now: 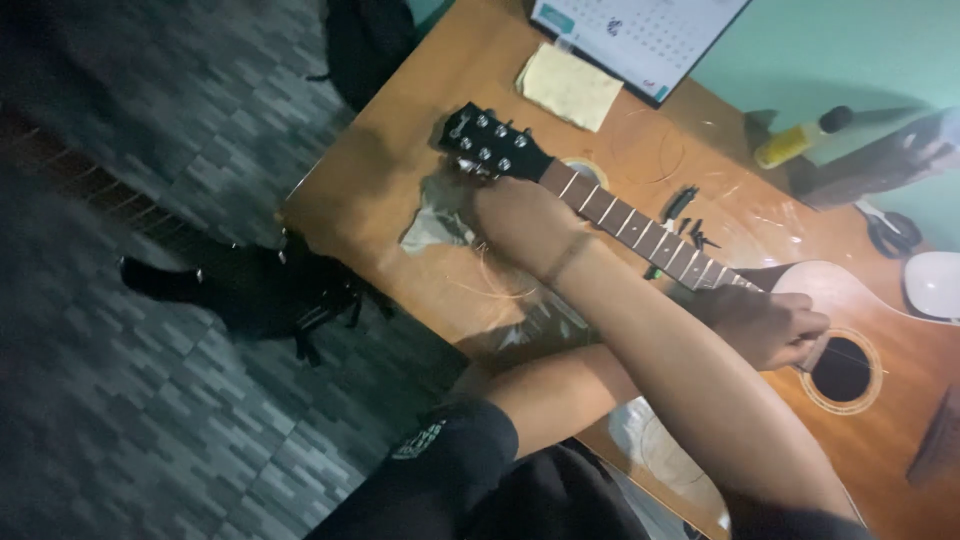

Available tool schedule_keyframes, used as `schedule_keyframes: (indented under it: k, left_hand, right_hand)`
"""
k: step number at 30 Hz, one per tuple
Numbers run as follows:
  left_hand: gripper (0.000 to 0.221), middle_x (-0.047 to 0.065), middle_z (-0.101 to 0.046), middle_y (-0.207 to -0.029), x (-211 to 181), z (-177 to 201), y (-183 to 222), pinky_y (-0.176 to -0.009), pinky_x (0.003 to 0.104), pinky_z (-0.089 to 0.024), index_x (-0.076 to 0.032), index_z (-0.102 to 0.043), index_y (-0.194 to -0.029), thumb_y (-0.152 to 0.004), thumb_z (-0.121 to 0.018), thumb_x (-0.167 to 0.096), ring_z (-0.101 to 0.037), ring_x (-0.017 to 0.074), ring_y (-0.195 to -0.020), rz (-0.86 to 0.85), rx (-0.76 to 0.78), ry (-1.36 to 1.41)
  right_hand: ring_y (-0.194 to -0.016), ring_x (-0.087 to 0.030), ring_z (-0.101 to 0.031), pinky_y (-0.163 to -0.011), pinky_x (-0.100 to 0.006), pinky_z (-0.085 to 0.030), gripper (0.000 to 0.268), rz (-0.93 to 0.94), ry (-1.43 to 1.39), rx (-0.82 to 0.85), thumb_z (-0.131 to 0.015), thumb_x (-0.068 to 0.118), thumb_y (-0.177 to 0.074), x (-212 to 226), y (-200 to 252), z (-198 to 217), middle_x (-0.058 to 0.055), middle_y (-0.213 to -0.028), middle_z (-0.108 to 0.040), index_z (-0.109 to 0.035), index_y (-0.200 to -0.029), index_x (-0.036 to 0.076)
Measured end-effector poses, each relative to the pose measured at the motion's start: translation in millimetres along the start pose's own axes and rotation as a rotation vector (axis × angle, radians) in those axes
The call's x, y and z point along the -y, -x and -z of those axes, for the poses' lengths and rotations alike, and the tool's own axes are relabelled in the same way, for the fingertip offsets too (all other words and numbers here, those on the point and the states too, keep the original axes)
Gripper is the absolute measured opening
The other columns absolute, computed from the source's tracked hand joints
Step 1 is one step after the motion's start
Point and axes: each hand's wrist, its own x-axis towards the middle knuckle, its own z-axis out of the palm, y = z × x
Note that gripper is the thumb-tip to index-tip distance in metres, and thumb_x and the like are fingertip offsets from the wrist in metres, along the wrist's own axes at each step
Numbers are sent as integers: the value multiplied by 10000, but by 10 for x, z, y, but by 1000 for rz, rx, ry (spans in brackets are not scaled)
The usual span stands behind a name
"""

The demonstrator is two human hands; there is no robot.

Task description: Unwrapping and preparing new strings for an acoustic guitar, including threading them through tuning pegs.

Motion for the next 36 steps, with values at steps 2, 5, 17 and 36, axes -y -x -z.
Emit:
schedule_keyframes:
  k: [2,5,17,36]
  left_hand:
    - [101,-24,-638,-874,-88,35,-8,-529,514,-463,-230,-604,-855,-871,-586,-328,-697,325,-674,46,7,-44]
    - [148,-30,-647,-922,-210,362,21,-547,524,-511,-222,-609,-885,-887,-544,-354,-718,340,-735,97,113,-72]
    - [126,4,-676,-928,-253,637,62,-707,428,-582,-257,-623,-906,-887,-609,-381,-755,299,-930,12,127,-104]
    - [74,24,-726,-759,-509,859,-65,-715,369,-572,-216,-751,-835,-874,-740,-278,-745,273,-757,44,99,-87]
  right_hand:
    - [-823,-334,-756,-633,-492,-617,240,-104,-40,73,-511,60,-970,-2,-222,-171,-124,-896,-756,-747,-940,94]
    - [-863,-337,-766,-689,-487,-628,269,-197,-64,148,-507,114,-1020,88,-412,-366,-129,-970,-772,-772,-970,99]
    - [-745,-391,-753,-602,-492,-623,197,-217,-177,-314,-677,160,-883,-46,900,924,-203,-975,-748,-769,-890,-14]
    - [-965,-349,-717,-819,-436,-557,164,-1188,-664,-1103,-753,46,-995,-1423,5571,-1198,-226,-992,-738,-771,-1157,35]
